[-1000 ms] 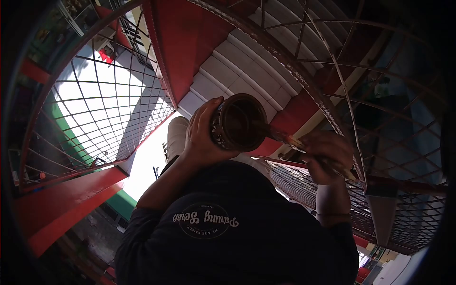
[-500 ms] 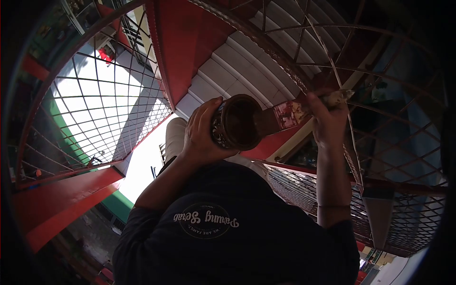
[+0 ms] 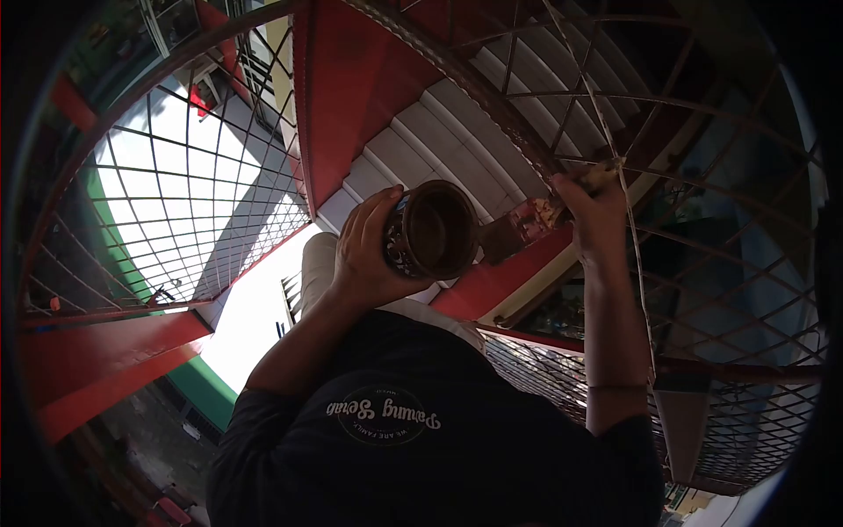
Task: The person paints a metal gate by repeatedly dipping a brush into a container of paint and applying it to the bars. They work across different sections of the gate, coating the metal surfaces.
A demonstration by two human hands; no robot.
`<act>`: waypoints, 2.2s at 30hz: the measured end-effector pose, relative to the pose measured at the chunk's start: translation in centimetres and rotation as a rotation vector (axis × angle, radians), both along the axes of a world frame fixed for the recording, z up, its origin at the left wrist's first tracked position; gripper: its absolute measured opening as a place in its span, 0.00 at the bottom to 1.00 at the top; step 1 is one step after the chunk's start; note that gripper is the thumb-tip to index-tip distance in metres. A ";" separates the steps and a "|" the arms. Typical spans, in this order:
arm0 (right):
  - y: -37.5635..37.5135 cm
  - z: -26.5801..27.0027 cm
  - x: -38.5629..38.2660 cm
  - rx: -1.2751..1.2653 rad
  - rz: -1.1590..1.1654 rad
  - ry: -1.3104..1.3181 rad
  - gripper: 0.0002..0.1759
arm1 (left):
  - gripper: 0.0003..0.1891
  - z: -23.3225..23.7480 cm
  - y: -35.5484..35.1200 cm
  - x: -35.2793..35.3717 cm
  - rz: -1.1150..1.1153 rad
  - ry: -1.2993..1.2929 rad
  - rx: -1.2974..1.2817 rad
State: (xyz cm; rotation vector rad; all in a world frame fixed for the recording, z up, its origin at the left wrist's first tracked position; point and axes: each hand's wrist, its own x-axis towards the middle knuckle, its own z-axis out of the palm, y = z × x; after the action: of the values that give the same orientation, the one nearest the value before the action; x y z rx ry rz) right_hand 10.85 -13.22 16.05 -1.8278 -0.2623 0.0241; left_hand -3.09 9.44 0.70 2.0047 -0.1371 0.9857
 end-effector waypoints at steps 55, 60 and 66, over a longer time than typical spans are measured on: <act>29.6 7.5 19.0 -0.772 0.079 -1.870 0.12 | 0.63 -2.2 9.3 2.0 0.157 0.127 -0.389; 30.4 4.8 19.4 -0.711 0.333 -1.666 0.06 | 0.63 -2.4 9.2 2.2 0.141 0.147 -0.384; 30.0 9.6 17.6 -0.729 -0.081 -1.722 0.05 | 0.64 -2.9 9.1 1.7 0.143 0.150 -0.383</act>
State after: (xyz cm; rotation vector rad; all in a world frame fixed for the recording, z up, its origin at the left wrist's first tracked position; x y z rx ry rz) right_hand 28.50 16.75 25.68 -2.0664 -1.4930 -1.7431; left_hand -1.36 18.57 -2.15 1.7410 0.2623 0.8704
